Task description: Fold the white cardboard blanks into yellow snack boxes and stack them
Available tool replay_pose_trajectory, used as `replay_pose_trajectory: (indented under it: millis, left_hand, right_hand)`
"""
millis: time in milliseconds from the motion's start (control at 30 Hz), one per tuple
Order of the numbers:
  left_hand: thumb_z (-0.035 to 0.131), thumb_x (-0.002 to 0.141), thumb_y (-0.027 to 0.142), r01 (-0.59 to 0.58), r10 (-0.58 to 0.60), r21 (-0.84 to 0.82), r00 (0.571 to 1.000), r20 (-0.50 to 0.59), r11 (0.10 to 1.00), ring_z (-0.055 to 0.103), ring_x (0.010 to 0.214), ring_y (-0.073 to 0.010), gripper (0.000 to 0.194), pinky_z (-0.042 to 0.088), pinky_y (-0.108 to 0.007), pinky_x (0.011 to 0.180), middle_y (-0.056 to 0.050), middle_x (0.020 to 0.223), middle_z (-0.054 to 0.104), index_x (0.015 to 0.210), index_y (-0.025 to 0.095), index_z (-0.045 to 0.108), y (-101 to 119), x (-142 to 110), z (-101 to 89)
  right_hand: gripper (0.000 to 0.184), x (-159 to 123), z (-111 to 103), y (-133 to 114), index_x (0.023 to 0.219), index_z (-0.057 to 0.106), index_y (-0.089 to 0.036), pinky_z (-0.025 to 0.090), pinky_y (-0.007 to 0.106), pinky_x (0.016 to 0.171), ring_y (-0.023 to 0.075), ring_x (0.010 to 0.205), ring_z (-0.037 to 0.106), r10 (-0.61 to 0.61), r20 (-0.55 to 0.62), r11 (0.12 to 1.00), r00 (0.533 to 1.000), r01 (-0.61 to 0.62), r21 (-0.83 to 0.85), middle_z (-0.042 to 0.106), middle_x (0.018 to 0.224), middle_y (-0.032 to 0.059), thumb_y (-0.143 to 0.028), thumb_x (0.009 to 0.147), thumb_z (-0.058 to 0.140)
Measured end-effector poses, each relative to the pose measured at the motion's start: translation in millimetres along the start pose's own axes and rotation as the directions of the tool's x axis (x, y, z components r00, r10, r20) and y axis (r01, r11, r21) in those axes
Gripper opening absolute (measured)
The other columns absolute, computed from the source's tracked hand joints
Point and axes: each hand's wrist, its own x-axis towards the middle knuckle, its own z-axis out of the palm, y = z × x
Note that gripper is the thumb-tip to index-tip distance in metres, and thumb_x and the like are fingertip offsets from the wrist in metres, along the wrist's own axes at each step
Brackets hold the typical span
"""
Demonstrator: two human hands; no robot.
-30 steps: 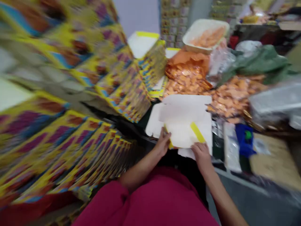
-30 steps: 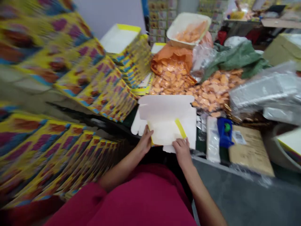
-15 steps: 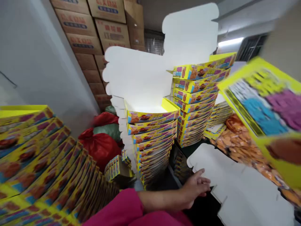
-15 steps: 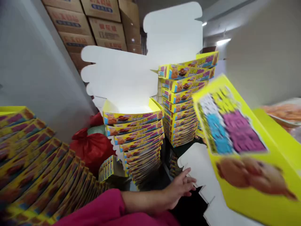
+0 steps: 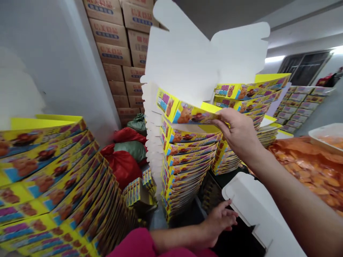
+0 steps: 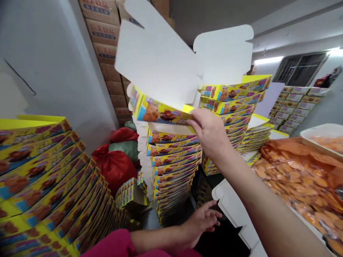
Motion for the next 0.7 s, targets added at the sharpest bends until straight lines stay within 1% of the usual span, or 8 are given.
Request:
replay_pose_trajectory:
  millis: [67, 167, 300, 400, 467, 600, 633, 700]
  left_hand:
    - [0.084, 0.056, 0.053, 0.01, -0.01, 0.0, 1.0, 0.005, 1.0, 0.057, 0.086, -0.0129, 0.095, 0.036, -0.026, 0.073, -0.009, 0.112, 0.063, 0.136, 0.019, 0.046, 0.5, -1.9, 0.8]
    - [0.085, 0.054, 0.054, 0.036, -0.036, 0.014, 0.999, 0.019, 0.999, 0.058, 0.085, -0.0137, 0.093, 0.036, -0.027, 0.073, -0.009, 0.109, 0.065, 0.132, 0.018, 0.05, 1.8, -3.8, 4.3]
    - [0.086, 0.056, 0.048, 0.051, -0.052, 0.022, 0.998, 0.041, 0.998, 0.059, 0.085, -0.0146, 0.084, 0.036, -0.028, 0.075, -0.008, 0.107, 0.066, 0.128, 0.02, 0.054, 0.9, -3.2, 7.2]
    - [0.085, 0.058, 0.045, 0.047, -0.048, 0.024, 0.998, 0.038, 0.999, 0.059, 0.085, -0.0148, 0.079, 0.036, -0.029, 0.075, -0.007, 0.106, 0.067, 0.126, 0.02, 0.055, -2.1, -1.2, 6.7]
    - [0.085, 0.058, 0.045, 0.047, -0.048, 0.026, 0.998, 0.04, 0.999, 0.059, 0.085, -0.0148, 0.079, 0.036, -0.029, 0.075, -0.008, 0.106, 0.067, 0.127, 0.02, 0.055, -4.0, 0.2, 6.4]
    - [0.086, 0.057, 0.044, 0.067, -0.068, 0.033, 0.996, 0.055, 0.997, 0.059, 0.085, -0.0151, 0.081, 0.035, -0.028, 0.074, -0.008, 0.105, 0.066, 0.127, 0.019, 0.055, -3.9, 1.3, 8.6]
    - [0.086, 0.056, 0.044, 0.074, -0.076, 0.037, 0.995, 0.057, 0.997, 0.059, 0.085, -0.015, 0.081, 0.035, -0.028, 0.074, -0.007, 0.104, 0.066, 0.127, 0.019, 0.056, -2.7, 1.0, 9.7]
    - [0.087, 0.054, 0.045, 0.086, -0.088, 0.045, 0.995, 0.052, 0.995, 0.058, 0.083, -0.0141, 0.084, 0.035, -0.028, 0.073, -0.007, 0.102, 0.066, 0.127, 0.019, 0.055, 0.0, -0.1, 12.2]
  right_hand:
    - [0.016, -3.8, 6.3, 13.0, 0.084, 0.059, -0.021, 0.041, 0.029, 0.07, 0.0194, 0.078, 0.053, -0.059, 0.035, 0.991, 0.998, 0.063, -0.118, 0.059, 0.079, 0.0039, -0.027, 0.096, 0.048]
    - [0.021, -8.5, 10.3, 26.6, 0.083, 0.058, -0.021, 0.039, 0.03, 0.07, 0.02, 0.077, 0.049, -0.09, 0.086, 0.968, 0.992, 0.108, -0.227, 0.053, 0.076, 0.0043, -0.027, 0.098, 0.043]
    - [0.023, -5.5, 12.2, 31.3, 0.084, 0.057, -0.02, 0.036, 0.03, 0.07, 0.0195, 0.075, 0.045, -0.099, 0.126, 0.95, 0.987, 0.131, -0.282, 0.051, 0.076, 0.0043, -0.027, 0.098, 0.041]
    - [0.021, -1.9, 15.3, 33.3, 0.085, 0.058, -0.02, 0.036, 0.031, 0.073, 0.0195, 0.077, 0.045, -0.106, 0.148, 0.937, 0.983, 0.148, -0.315, 0.052, 0.078, 0.005, -0.025, 0.098, 0.043]
    - [0.019, -2.1, 19.6, 35.3, 0.086, 0.059, -0.02, 0.036, 0.033, 0.076, 0.0193, 0.078, 0.045, -0.104, 0.2, 0.925, 0.974, 0.168, -0.342, 0.053, 0.08, 0.0051, -0.021, 0.097, 0.043]
    - [0.02, -4.6, 26.1, 36.4, 0.091, 0.062, -0.019, 0.037, 0.037, 0.083, 0.0188, 0.079, 0.048, -0.123, 0.364, 0.924, 0.923, 0.241, -0.297, 0.056, 0.08, 0.0049, -0.012, 0.095, 0.043]
    - [0.02, -4.6, 25.8, 35.8, 0.095, 0.063, -0.019, 0.039, 0.037, 0.085, 0.0194, 0.082, 0.05, -0.139, 0.383, 0.933, 0.913, 0.251, -0.26, 0.057, 0.083, 0.0055, -0.013, 0.095, 0.043]
    - [0.022, -4.3, 23.2, 34.5, 0.106, 0.063, -0.021, 0.041, 0.04, 0.088, 0.022, 0.094, 0.053, -0.171, 0.37, 0.951, 0.913, 0.251, -0.18, 0.06, 0.096, 0.008, -0.016, 0.095, 0.045]
